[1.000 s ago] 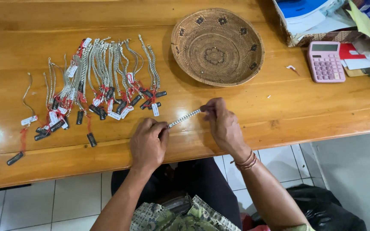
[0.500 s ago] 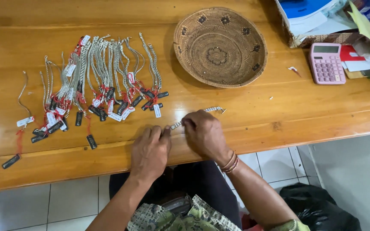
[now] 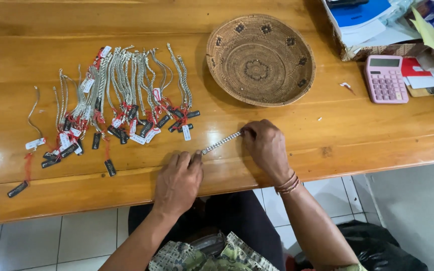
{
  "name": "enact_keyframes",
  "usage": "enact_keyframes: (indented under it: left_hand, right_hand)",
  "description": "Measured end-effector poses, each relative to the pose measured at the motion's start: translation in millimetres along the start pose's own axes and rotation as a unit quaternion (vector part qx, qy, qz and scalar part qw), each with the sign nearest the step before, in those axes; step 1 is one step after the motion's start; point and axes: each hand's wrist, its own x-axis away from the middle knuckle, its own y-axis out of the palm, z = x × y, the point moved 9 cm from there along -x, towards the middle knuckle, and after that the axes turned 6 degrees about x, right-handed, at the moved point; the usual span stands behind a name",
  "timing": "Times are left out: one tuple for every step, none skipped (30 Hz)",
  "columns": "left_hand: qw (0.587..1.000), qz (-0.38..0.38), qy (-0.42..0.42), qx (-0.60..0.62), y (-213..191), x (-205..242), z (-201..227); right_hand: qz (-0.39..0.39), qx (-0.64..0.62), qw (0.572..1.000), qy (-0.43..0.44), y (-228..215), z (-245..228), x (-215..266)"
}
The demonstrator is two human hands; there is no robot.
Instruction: Polishing individual silver chains with a small cloth and organizing them on a wooden table.
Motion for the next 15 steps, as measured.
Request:
enact_keyframes:
  left_hand:
    - [1.000,-0.002,0.001,0.001,-3,0,2]
    - [1.000,-0.001,-0.004,-0.003,-5,-3,2]
    - [1.000,-0.001,-0.008,-0.008,-8,-6,2]
    - [1.000,-0.001,-0.007,-0.006,-4,-3,1]
    - [1.000,-0.003,-0.011,-0.009,1,0,-1]
    - [1.000,-0.006,-0.015,-0.014,4,4,-4]
    - [1.000,-0.006,-0.014,-0.014,2,1,-4]
    - [1.000,0.003,-0.011,-0.007,-2,-1,-2]
    - [1.000,0.012,-0.007,0.000,-6,-2,-1]
    - [1.000,0.013,-0.010,-0.001,-5,1,-2]
    - [1.000,0.014,-0.008,0.005,-4,3,-2]
    - [1.000,0.017,-0.006,0.009,-2,5,-2]
    - [1.000,0.020,-0.009,0.007,-1,2,-4]
    - [1.000,0.026,-0.005,-0.001,0,2,-3]
    - [0.999,0.032,-0.002,-0.008,1,2,-2]
  right_hand:
    - [-0.001,0.000,1.000,0.002,-6,-27,4]
    - [-0.003,-0.052,0.998,0.017,-12,-51,6]
    - [-0.005,-0.105,0.994,0.031,-18,-75,8]
    - [-0.004,-0.104,0.994,0.033,-1,-76,15]
    - [-0.015,-0.099,0.995,-0.023,17,-88,23]
    - [-0.026,-0.096,0.992,-0.079,36,-102,31]
    - [-0.025,-0.096,0.992,-0.079,31,-92,28]
    - [-0.018,-0.082,0.995,-0.053,25,-77,25]
    - [-0.011,-0.068,0.997,-0.028,19,-63,22]
    - [-0.012,-0.068,0.997,-0.030,12,-44,16]
    - [0.014,-0.033,0.999,-0.002,-1,-19,10]
    - [0.042,0.002,0.999,0.024,-13,5,1]
    - [0.043,0.001,0.999,0.019,-9,2,-3]
    - [0.050,-0.011,0.999,0.013,-5,-1,-1]
    - [0.056,-0.022,0.998,0.007,-2,-3,1]
